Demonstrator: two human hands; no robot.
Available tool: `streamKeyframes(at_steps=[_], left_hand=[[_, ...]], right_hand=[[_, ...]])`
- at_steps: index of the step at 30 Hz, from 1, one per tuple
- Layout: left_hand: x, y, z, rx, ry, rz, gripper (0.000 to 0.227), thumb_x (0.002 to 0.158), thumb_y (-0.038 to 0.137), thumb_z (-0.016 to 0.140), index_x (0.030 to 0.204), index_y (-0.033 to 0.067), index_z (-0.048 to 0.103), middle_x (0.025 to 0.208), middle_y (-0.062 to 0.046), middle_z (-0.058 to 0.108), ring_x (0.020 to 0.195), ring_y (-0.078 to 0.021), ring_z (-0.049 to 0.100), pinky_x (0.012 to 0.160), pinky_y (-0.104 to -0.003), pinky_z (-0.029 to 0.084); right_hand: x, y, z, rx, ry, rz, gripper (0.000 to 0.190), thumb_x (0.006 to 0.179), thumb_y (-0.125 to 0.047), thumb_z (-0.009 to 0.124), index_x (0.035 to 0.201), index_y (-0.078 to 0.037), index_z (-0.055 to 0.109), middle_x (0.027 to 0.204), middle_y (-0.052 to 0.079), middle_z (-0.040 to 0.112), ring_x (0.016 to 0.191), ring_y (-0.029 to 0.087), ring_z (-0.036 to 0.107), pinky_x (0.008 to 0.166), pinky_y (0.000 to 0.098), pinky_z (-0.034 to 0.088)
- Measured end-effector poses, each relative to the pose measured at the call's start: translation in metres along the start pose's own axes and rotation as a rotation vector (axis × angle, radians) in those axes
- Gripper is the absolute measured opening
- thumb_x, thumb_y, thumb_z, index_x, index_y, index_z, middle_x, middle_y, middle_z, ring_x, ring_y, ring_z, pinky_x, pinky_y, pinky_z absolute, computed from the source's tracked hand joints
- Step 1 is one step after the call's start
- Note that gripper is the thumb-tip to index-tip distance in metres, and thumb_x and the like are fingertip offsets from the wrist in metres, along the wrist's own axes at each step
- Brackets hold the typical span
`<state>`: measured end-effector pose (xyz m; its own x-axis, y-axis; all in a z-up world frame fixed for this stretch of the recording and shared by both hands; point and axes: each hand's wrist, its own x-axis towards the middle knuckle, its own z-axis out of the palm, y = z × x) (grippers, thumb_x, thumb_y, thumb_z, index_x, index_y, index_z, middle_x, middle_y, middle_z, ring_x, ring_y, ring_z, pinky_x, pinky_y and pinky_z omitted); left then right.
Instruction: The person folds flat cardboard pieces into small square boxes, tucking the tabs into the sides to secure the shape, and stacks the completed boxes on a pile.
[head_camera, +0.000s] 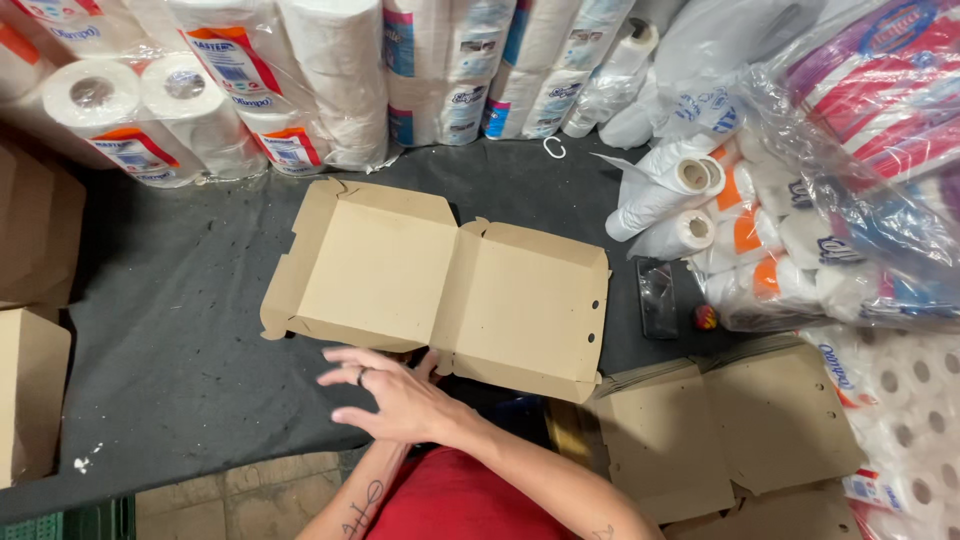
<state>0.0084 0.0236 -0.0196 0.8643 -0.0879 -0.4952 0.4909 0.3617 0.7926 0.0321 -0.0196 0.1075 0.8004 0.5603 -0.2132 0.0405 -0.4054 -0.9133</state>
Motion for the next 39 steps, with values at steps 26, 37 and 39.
streamKeyframes(at_steps=[26,37,39], left_hand=[[0.082,-0.006,-0.045,1.777,-0.28,1.234,0.01,0.092,0.015,0.058,0.1,0.0204,0.055,0.062,0.0,0.059,0.089,-0.0231,0.056,0.079,-0.042,0.037],[0.063,0.021,-0.002,1.807,-0.373,1.056,0.045,0.074,0.005,0.072,0.11,0.0127,0.046,0.061,-0.007,0.066,0.094,-0.0253,0.059,0.087,-0.042,0.039],[0.063,0.025,-0.008,1.786,-0.384,0.95,0.034,0.084,0.012,0.069,0.107,0.0156,0.044,0.064,-0.007,0.067,0.094,-0.0245,0.06,0.089,-0.041,0.04]], right_hand=[[-0.103,0.131,-0.066,-0.489,0.422,0.454,0.033,0.101,-0.03,0.058,0.135,-0.029,0.056,0.1,-0.001,0.081,0.1,0.029,0.075,0.086,0.0516,0.059],[-0.076,0.106,-0.063,-1.036,0.282,0.224,0.04,0.088,-0.006,0.061,0.128,-0.007,0.061,0.064,0.005,0.069,0.063,0.03,0.071,0.06,0.0433,0.058],[-0.073,0.112,-0.067,-1.066,0.268,0.209,0.047,0.084,-0.003,0.063,0.131,-0.005,0.06,0.063,0.007,0.068,0.061,0.03,0.071,0.058,0.0443,0.057]])
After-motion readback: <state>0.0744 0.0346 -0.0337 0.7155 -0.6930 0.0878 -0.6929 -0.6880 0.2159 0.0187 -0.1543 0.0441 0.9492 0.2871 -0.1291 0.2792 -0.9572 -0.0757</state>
